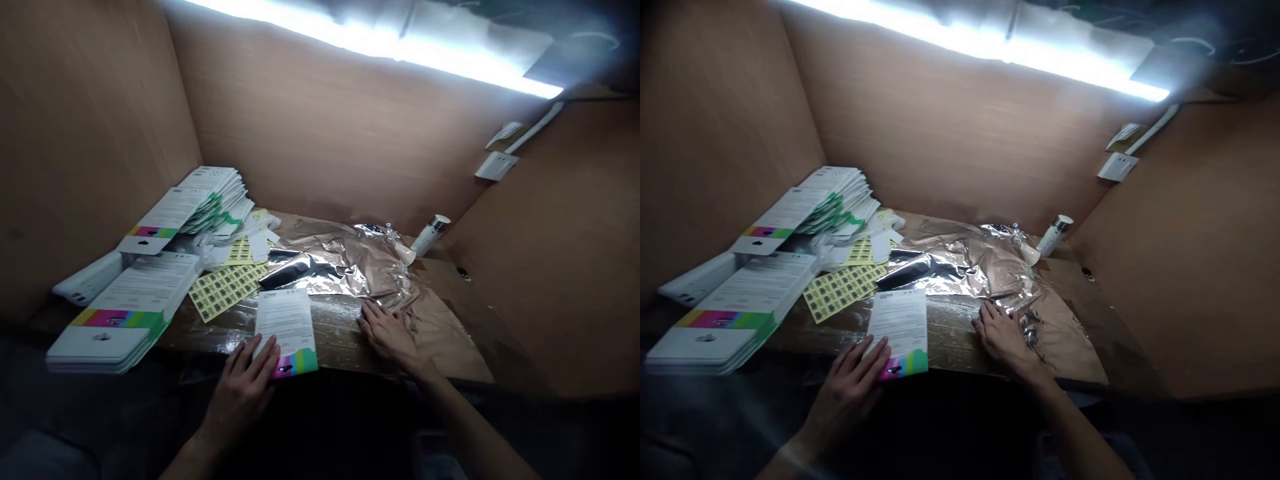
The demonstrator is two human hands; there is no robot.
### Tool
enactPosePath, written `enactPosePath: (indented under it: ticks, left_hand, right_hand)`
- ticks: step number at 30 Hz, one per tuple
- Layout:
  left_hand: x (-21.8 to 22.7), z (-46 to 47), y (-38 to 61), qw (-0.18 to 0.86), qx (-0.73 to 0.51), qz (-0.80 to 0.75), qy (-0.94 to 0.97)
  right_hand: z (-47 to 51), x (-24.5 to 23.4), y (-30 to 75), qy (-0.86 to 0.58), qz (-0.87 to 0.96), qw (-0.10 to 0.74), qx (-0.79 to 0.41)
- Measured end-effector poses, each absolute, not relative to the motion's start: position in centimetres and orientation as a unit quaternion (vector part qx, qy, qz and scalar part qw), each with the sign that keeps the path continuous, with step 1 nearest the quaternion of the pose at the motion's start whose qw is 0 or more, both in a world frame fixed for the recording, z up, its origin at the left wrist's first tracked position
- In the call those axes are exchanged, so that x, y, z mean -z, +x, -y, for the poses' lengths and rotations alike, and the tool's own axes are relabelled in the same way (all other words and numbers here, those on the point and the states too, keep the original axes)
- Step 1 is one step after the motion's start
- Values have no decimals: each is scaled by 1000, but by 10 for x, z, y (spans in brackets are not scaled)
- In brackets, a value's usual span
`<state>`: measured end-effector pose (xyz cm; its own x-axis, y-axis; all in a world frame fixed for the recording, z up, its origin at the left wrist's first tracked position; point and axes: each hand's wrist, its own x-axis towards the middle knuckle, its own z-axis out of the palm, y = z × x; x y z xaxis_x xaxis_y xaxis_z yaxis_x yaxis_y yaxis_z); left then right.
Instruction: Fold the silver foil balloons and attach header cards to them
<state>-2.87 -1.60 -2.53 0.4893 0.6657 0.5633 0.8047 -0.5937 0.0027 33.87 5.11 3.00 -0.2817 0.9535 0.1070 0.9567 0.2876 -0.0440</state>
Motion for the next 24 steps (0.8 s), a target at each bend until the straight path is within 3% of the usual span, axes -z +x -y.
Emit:
enactPosePath:
  ticks: [6, 15, 24]
  left_hand:
    - [20, 21, 17, 119, 266, 365, -884]
    - [3, -12, 31, 72, 216, 417, -880]
    - [-41, -46, 46, 70, 224, 498, -835]
  right_hand:
    - [-113, -21, 345, -648, 757, 45, 71]
    - [-197, -67, 372, -602, 796, 9, 65]
    - [-135, -53, 338, -450, 893, 14, 8]
